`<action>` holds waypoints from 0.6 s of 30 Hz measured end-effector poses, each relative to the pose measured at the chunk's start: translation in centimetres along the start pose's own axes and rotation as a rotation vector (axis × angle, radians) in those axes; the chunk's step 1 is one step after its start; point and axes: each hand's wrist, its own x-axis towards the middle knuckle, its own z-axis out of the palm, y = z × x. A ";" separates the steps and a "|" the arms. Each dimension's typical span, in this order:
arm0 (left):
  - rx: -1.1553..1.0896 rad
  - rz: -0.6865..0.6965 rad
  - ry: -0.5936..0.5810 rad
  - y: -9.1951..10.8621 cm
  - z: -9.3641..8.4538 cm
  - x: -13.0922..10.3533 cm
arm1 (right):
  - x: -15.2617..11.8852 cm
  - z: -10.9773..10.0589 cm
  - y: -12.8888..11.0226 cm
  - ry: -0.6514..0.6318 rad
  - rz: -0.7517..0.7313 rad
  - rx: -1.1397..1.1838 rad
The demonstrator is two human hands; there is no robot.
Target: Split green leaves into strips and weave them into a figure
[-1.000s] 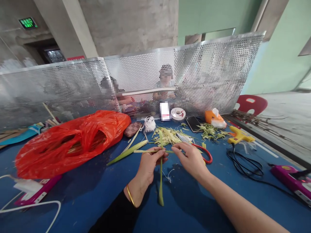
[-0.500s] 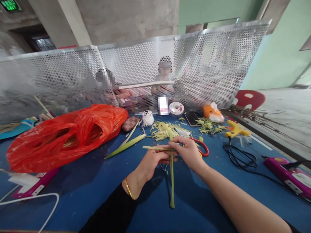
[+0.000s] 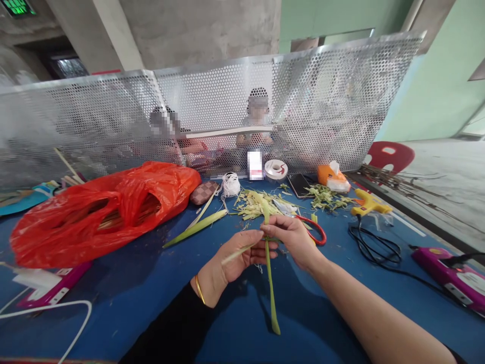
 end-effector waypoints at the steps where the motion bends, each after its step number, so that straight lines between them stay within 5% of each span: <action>1: 0.054 0.023 0.008 0.0 0.2 -0.1 | 0.0 0.0 0.1 -0.007 0.006 0.002; 6: 0.180 0.077 0.074 -0.2 0.7 0.1 | 0.1 -0.3 0.6 -0.028 -0.040 -0.123; 11: -0.028 0.241 0.308 0.1 0.4 0.6 | 0.0 -1.0 0.3 0.298 -0.470 -0.584; 18: -0.130 0.346 0.327 0.0 0.5 0.8 | -0.1 -0.4 1.1 0.001 -0.255 -0.873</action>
